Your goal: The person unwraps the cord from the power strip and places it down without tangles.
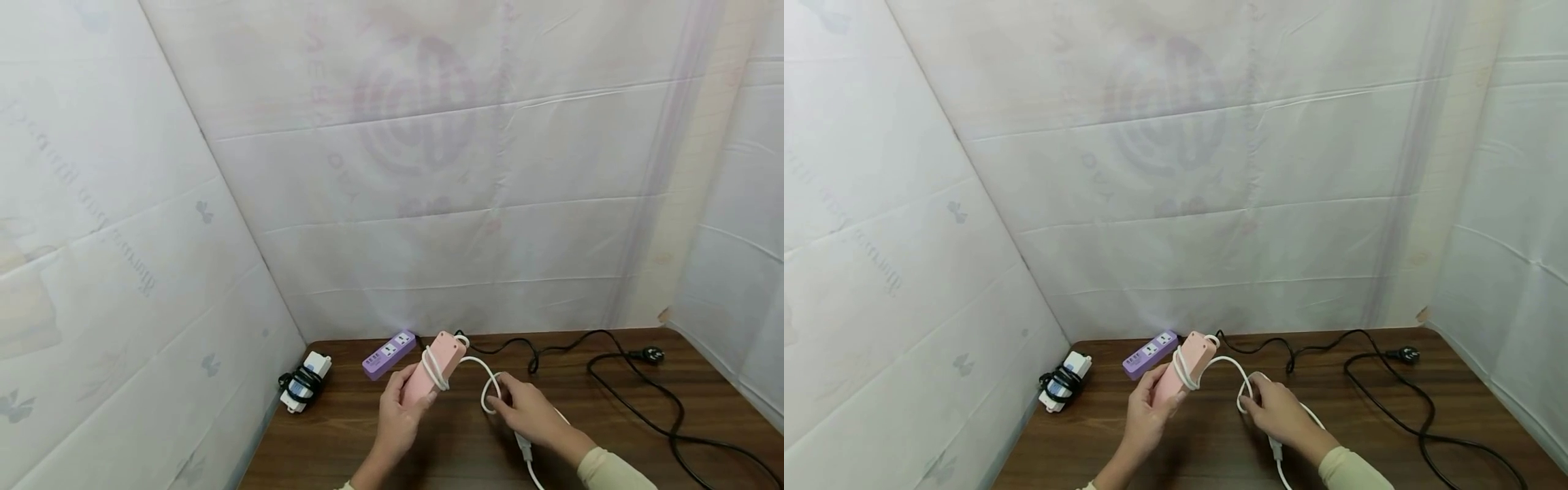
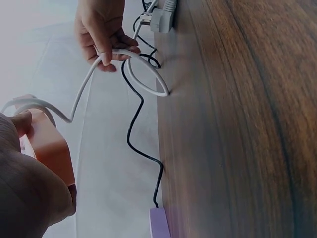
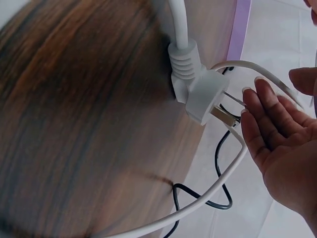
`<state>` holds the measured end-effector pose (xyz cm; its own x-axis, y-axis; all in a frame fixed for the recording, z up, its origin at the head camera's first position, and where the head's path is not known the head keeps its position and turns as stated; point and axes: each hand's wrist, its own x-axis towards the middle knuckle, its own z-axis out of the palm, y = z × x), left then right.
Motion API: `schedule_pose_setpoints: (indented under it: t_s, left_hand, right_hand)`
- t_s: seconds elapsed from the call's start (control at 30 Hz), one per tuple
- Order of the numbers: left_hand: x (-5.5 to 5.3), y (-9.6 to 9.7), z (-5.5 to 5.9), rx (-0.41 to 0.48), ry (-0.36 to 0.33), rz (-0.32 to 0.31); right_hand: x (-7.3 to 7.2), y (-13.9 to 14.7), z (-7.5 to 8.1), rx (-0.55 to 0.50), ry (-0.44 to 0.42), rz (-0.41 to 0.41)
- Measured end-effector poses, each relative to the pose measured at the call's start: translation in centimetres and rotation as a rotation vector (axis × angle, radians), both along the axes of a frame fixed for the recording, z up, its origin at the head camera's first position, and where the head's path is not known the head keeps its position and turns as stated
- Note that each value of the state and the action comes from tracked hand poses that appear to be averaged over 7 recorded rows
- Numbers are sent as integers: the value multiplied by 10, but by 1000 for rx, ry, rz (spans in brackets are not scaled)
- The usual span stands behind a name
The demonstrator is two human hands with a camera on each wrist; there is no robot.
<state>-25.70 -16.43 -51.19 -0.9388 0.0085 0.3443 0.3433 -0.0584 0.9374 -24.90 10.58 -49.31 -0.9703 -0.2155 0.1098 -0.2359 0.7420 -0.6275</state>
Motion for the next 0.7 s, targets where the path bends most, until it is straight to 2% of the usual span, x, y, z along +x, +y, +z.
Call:
schedule_pose_setpoints:
  t_s: [0.13,0.2,0.27,0.37,0.47,0.57,0.7]
  left_hand:
    - [2,1,-1,-6,1,-17]
    - [2,1,-1,-5,1,-25]
    - [3,1,-2,-3,-1,-35]
    - [4,2,-2,4,-2,-50]
    - [4,2,-3,12,-4,-63]
    - [5,2,-3,26,-16,-76]
    - [7,2,-4,34,-28,-95]
  right_hand:
    - [1,-4,5,28,25,-74]
    - [2,-8,7,63,86,-99]
    - [3,-12,10,103,187,-98]
    - [3,-18,11,187,389,-51]
    - [3,-26,11,250,533,15]
    - [4,-34,11,289,591,72]
    - [4,-44,12,307,614,126]
